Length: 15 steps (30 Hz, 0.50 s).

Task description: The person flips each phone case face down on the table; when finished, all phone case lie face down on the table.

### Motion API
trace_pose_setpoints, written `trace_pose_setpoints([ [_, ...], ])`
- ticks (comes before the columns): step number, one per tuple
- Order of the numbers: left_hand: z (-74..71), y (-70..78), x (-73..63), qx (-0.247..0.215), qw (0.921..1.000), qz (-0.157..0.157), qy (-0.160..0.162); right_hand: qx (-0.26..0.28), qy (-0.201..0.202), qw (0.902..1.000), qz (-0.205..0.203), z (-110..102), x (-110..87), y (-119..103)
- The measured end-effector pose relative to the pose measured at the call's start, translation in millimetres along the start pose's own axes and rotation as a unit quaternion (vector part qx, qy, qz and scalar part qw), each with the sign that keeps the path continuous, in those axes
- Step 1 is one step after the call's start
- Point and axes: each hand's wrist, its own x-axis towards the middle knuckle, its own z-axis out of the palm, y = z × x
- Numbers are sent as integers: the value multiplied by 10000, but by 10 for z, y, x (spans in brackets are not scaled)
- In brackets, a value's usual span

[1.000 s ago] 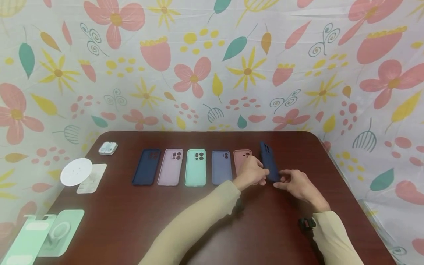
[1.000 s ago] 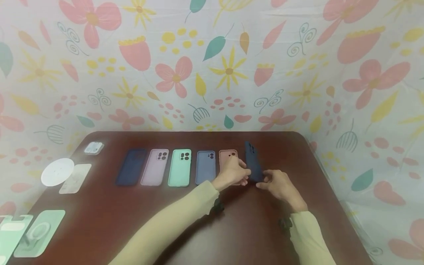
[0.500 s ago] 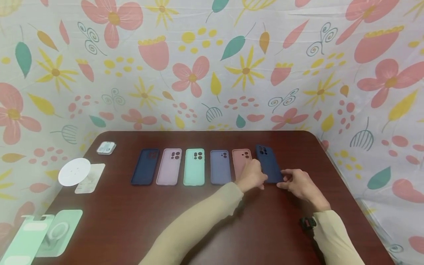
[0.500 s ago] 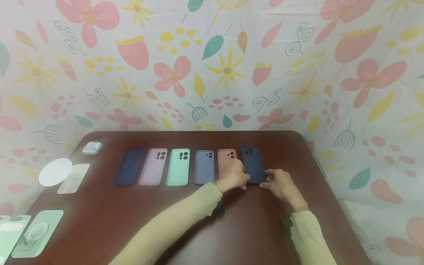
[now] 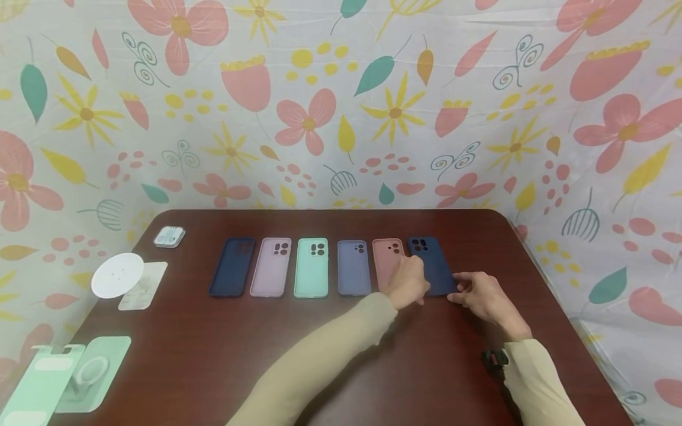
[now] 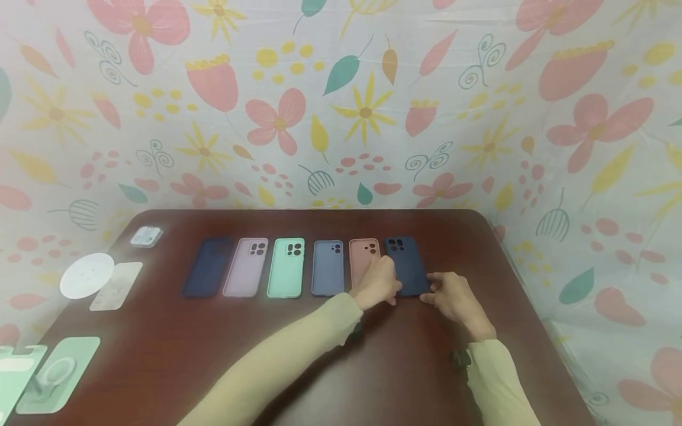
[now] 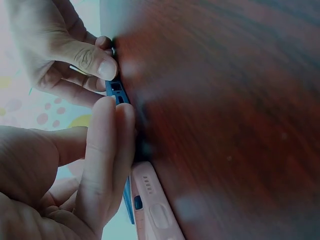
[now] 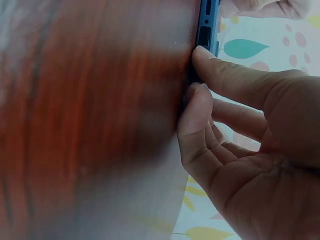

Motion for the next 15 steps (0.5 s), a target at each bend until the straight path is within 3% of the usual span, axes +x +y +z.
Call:
trace_pose_setpoints([
  [5,-27,12,-77,55,9996,228,182,-97,61,9999,34,8,-2,9],
  [10,-260,104,-313,-230,9993,257,155,-243,154,9995,108,-4,-47,-21],
  [15,-448,78,-418,-475,9981,385,75,-182,399,9990,33,6,-123,-137],
])
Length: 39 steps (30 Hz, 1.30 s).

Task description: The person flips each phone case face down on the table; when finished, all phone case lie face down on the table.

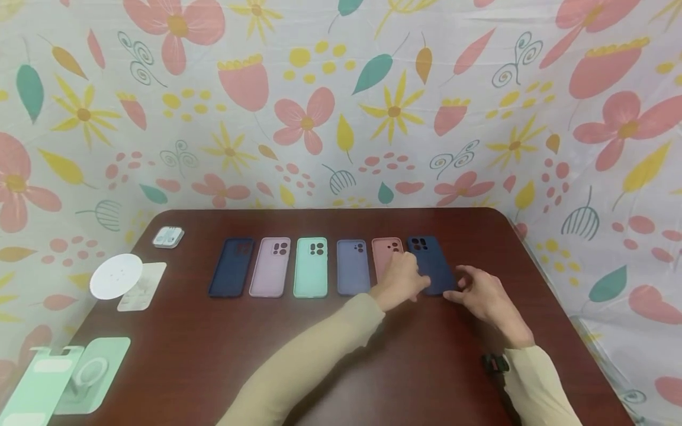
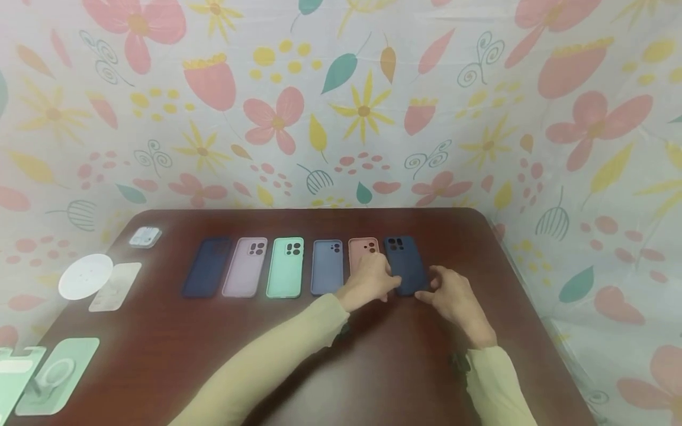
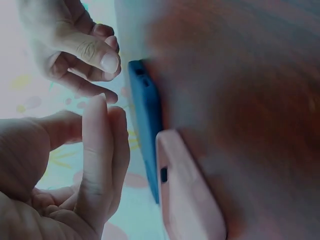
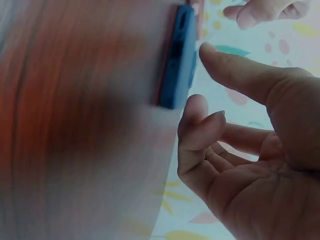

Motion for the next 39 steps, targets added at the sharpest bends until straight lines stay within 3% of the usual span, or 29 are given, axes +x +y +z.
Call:
trace_pose_setpoints([
  [6,-212,-85,-108,92,9998,-162,-49,282,193,9988,-347,82,-58,-198],
  [11,-333,-200,-194,88,9989,-455,49,437,41,9978,-501,189,-56,-367],
  [18,-440,-364,-222,631,9968,-429,-257,378,-100,9974,-606,330,29,-506],
  [24,-377,-561,-158,701,9949,-545,-487,344,-285,9972,-604,433,65,-589],
  [30,-190,-799,29,733,9947,-549,-462,434,-371,9970,-516,490,89,-674],
  [36,-175,-776,43,410,9947,-734,-585,299,-427,9982,-297,521,105,-743],
  [39,-143,-776,56,504,9933,-844,-609,176,-411,9987,-263,530,107,-774],
])
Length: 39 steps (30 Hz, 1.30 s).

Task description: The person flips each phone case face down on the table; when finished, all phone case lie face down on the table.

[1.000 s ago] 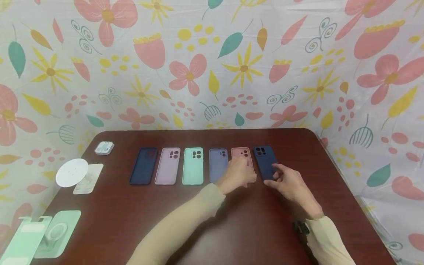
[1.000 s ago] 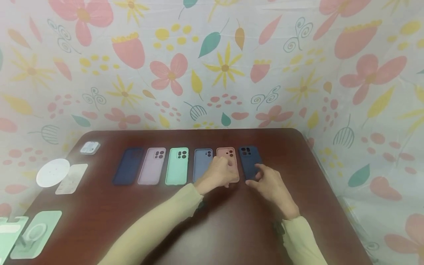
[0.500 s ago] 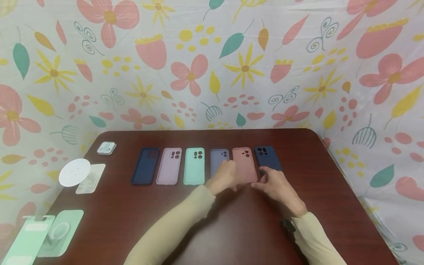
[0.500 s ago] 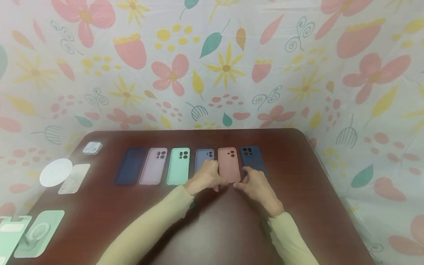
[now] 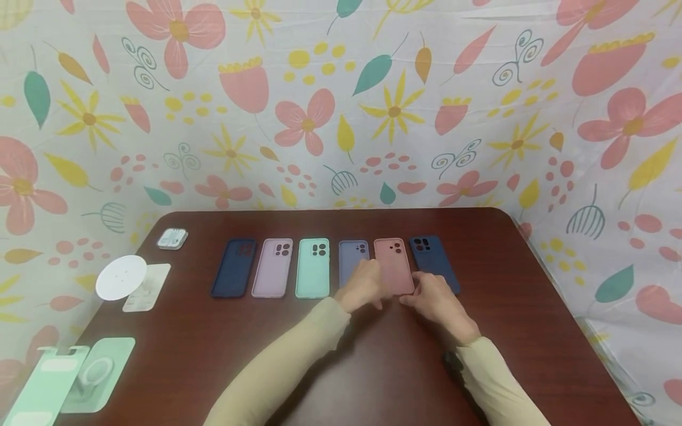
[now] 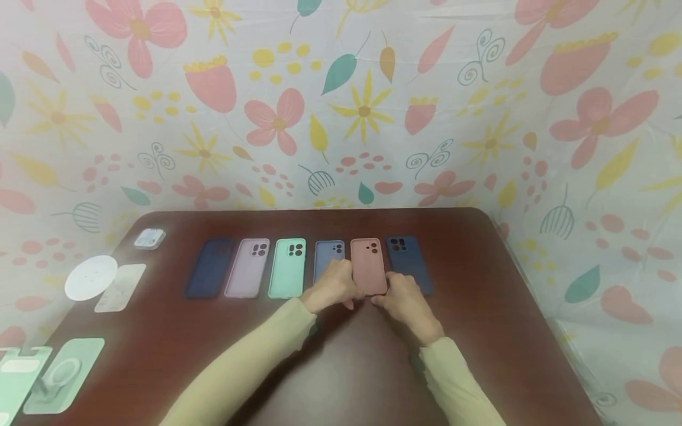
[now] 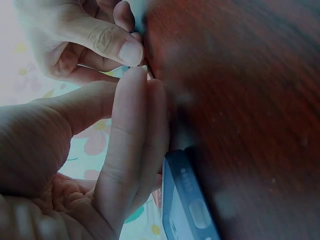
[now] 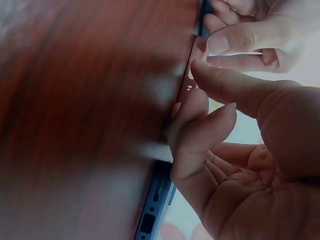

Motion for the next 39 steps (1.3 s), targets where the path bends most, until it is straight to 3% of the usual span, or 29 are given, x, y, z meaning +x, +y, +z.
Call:
trace_pose_setpoints([
  [6,-49,75,-66,-157,9996,-204,-123,24,-81,9999,148,31,52,22],
  [9,-48,96,-64,-229,9993,-254,-140,80,-113,9999,85,82,138,146],
  [14,35,47,44,-84,9996,-269,-64,86,-138,9999,1,163,266,369],
  [17,82,26,81,182,9996,-187,56,145,-167,9998,3,84,181,273],
  [22,-77,173,-173,197,9998,-20,98,183,-57,9998,-3,-48,8,65],
  [25,-183,247,-318,30,9998,214,14,153,54,9999,-30,-78,-38,33],
  [30,-196,210,-348,-416,9973,608,-46,143,183,9997,-110,-129,-66,25],
  [39,-172,196,-367,-1378,9891,509,38,126,324,9990,-289,-188,-104,14],
])
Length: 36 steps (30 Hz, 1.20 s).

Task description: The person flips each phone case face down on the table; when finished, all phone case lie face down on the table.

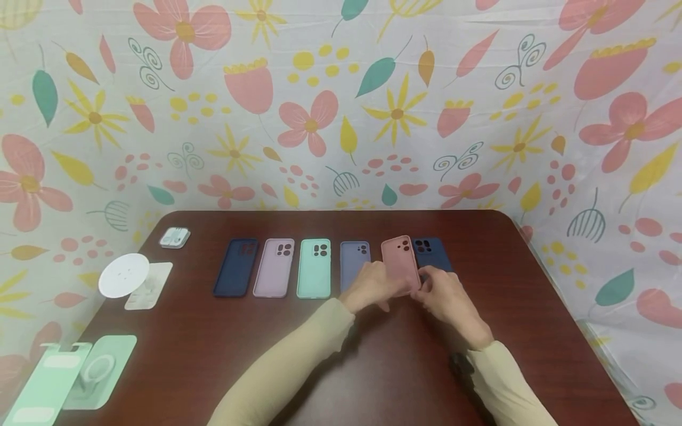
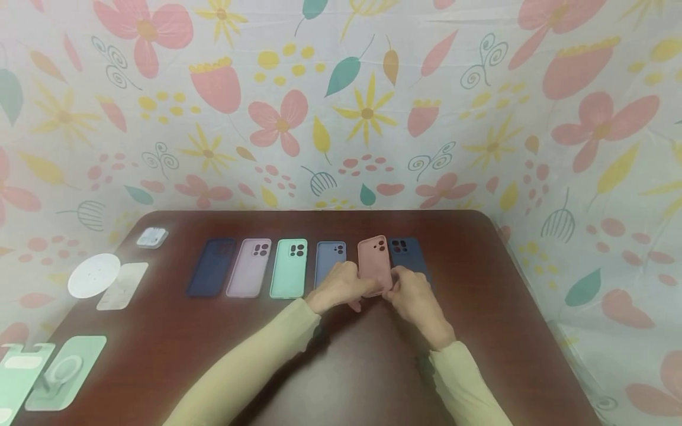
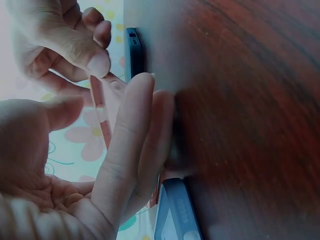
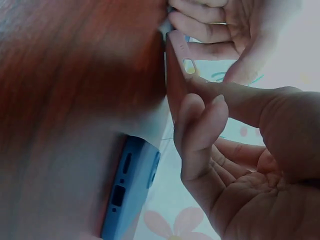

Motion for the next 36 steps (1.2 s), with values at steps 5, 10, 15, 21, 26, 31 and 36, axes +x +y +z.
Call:
trace_pose_setpoints([
  [5,15,-4,0,-445,9990,-45,-31,-37,127,9999,-100,-24,-26,-21],
  [10,30,-14,4,-625,9980,-100,-27,-55,315,9993,-209,-33,-44,-62],
  [15,50,1,9,-626,9978,-232,17,-3,395,9988,-274,-37,-57,-105],
  [21,18,23,8,-983,9942,-390,-182,85,484,9976,-491,-14,-56,-128],
  [26,-58,-5,9,-1519,9857,-580,-447,288,233,9976,-577,41,-15,-107],
  [31,-103,-25,23,-1991,9767,-744,-310,361,-81,9971,-665,103,62,-50],
  [36,-129,18,1,-2151,9738,-645,357,344,-427,9971,-535,156,122,-3],
])
